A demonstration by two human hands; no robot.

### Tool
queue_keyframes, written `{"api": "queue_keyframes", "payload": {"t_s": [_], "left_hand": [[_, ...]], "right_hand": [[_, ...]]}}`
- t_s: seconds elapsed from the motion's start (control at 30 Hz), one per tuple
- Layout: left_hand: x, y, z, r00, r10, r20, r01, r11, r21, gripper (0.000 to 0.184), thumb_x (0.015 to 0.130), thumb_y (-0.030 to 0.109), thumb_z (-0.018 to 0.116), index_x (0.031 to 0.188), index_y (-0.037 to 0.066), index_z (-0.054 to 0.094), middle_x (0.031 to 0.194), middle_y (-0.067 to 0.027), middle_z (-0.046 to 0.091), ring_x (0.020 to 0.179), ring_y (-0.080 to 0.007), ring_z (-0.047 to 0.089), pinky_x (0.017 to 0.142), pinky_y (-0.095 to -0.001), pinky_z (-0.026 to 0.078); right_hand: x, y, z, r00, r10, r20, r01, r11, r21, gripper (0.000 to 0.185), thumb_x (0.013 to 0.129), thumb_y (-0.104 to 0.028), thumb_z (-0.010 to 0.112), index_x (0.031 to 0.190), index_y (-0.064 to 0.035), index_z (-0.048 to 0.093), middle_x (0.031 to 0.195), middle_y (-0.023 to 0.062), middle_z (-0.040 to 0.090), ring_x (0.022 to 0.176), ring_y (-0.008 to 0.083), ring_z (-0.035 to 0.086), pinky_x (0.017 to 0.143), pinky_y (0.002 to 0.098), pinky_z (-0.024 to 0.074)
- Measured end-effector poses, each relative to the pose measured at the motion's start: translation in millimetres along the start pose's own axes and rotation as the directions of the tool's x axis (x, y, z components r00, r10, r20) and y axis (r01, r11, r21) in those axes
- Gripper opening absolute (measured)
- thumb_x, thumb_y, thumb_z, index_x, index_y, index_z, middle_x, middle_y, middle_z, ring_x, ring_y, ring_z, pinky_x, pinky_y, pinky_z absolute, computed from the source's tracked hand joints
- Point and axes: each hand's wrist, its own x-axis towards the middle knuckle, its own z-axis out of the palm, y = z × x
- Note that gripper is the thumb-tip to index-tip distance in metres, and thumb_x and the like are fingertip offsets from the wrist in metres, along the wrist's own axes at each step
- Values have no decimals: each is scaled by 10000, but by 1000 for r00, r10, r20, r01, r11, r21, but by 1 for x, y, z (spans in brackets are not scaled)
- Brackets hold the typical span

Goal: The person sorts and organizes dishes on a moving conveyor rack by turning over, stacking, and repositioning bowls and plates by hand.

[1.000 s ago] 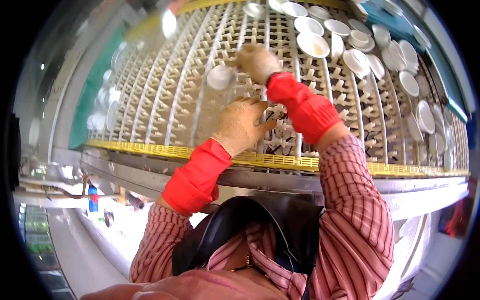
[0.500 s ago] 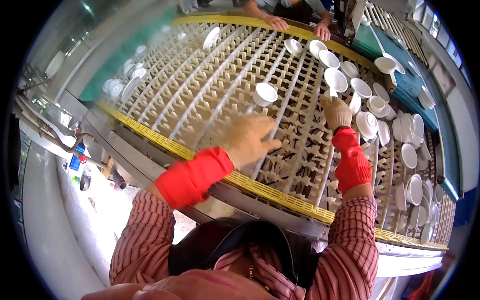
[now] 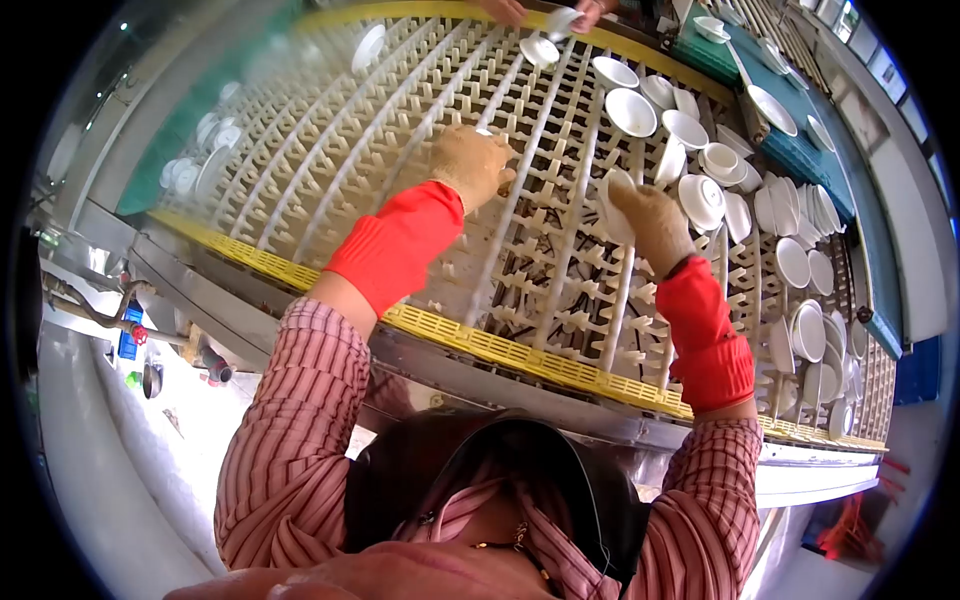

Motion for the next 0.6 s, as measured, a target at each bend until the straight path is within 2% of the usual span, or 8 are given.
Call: {"api": "queue_keyframes", "payload": {"t_s": [0.07,0.1,0.13,0.2,0.27,0.33,0.43,0.6], "left_hand": [[-7,3,-22,979,-152,136,160,986,-47,472,1044,592,674,1191,170,825,1101,-69,838,1000,-356,783,875,-524,587],[-16,-12,-25,982,-130,134,150,976,-158,485,1054,606,650,1211,182,826,1081,-87,838,986,-354,785,852,-530,591],[-24,-27,-24,986,-103,130,134,955,-266,500,1064,620,626,1232,194,826,1062,-104,838,973,-351,787,828,-537,595],[-45,-47,-15,971,-147,186,230,779,-583,527,1099,623,560,1242,182,812,990,-140,807,895,-277,784,790,-472,611],[-72,-62,-35,911,-144,387,398,554,-732,548,1117,604,545,1257,136,793,979,-143,786,865,-229,771,780,-420,617],[-106,-81,-49,904,-122,410,424,386,-820,609,1126,587,546,1252,30,758,983,-112,769,845,-172,743,734,-347,611],[-149,-114,-71,808,-290,513,561,108,-821,685,1101,654,560,1153,-2,750,896,-94,746,673,-183,707,568,-346,574],[-193,-174,-48,634,-375,676,753,101,-650,769,1060,769,511,1113,38,745,802,-101,705,492,-237,616,465,-435,533]], "right_hand": [[10,-18,-11,988,-38,148,14,987,160,688,1102,-544,669,1416,68,678,1217,153,792,1075,238,780,934,379,621],[18,-28,-5,913,-398,85,406,874,-266,590,1103,-472,691,1405,35,683,1192,167,800,1090,276,789,946,400,631],[26,-39,4,703,-688,181,620,467,-631,496,1105,-400,712,1394,2,688,1167,181,808,1106,314,797,958,421,641],[38,-71,36,919,-390,61,370,905,208,510,1091,-301,737,1469,15,607,1324,243,738,1245,339,743,1058,436,620],[35,-122,67,986,-72,151,-71,639,766,588,1082,-202,741,1562,33,496,1505,304,633,1391,364,667,1194,444,569],[58,-118,109,959,-58,277,-216,482,849,645,1158,-296,602,1629,71,358,1623,321,519,1484,400,580,1292,449,482],[94,-34,136,928,-186,323,74,941,330,378,1108,-361,653,1209,-4,726,1162,142,808,1148,247,779,1000,412,661],[32,-22,82,954,-273,-121,218,914,-341,425,1071,-441,704,1181,-39,790,1156,113,836,1012,221,796,889,374,644]]}}
